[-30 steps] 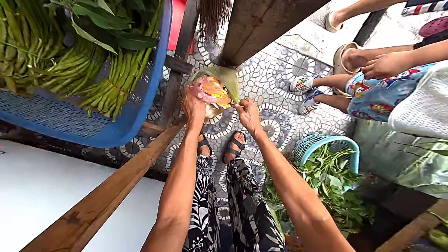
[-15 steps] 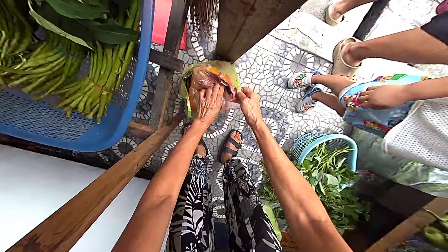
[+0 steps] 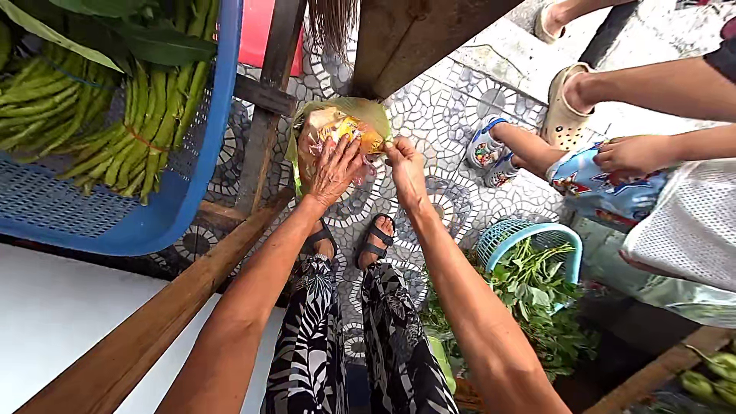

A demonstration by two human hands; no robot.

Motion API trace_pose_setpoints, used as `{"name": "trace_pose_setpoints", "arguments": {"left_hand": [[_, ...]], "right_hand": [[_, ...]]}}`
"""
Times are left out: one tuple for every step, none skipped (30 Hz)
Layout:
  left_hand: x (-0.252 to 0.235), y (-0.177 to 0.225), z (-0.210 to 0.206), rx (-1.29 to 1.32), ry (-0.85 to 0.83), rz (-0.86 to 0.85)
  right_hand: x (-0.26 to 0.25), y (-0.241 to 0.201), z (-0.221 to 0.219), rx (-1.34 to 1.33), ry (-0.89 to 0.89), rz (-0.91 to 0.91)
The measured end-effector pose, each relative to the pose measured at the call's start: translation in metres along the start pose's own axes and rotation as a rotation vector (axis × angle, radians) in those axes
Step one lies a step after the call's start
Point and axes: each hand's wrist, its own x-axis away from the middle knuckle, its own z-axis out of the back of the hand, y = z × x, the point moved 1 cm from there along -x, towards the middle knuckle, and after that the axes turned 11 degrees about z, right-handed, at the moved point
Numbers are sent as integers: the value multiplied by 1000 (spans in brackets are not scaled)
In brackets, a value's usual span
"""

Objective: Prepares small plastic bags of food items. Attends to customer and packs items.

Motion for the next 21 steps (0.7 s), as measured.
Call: {"name": "trace_pose_setpoints", "arguments": {"left_hand": [[-5,0,0,-1,-16,43],[-12,1,2,6,-60,91],[-20,2,3,12,-103,130],[-28,2,3,15,-125,160],[-36,4,4,27,-161,197],[-43,6,6,40,-198,245],[-48,10,10,75,-247,318],[-51,15,15,120,-303,398],[-53,17,20,140,-341,447],[-55,17,21,123,-347,448],[-49,16,16,69,-310,382],[-37,12,4,-8,-216,265],[-28,4,-9,-82,-124,153],[-21,-3,-17,-120,-111,90],[-13,-6,-21,-149,-145,65],[-5,-7,-25,-175,-173,58],[0,-5,-27,-184,-194,69],[-4,-2,-26,-186,-213,85],[-15,3,-23,-178,-259,119],[-27,10,-15,-146,-350,190],[-38,15,-6,-80,-485,299]], "right_hand": [[13,37,-7,-10,-28,-67],[18,51,-11,23,-84,-213],[20,51,-13,64,-120,-305],[21,45,-15,110,-146,-340],[24,36,-17,155,-166,-329],[28,25,-19,198,-192,-295],[31,19,-23,226,-197,-277],[32,14,-27,231,-198,-285],[32,12,-31,223,-193,-302],[30,13,-32,207,-172,-317],[31,14,-31,184,-147,-344],[35,16,-25,147,-109,-392],[36,20,-17,101,-57,-458],[36,26,-9,51,-6,-523],[39,31,-2,1,31,-573],[46,32,1,-25,45,-594],[53,30,-1,-18,31,-581],[57,28,-5,21,0,-534],[58,24,-12,75,-40,-464],[58,19,-23,124,-93,-393],[55,13,-36,173,-149,-326]]}}
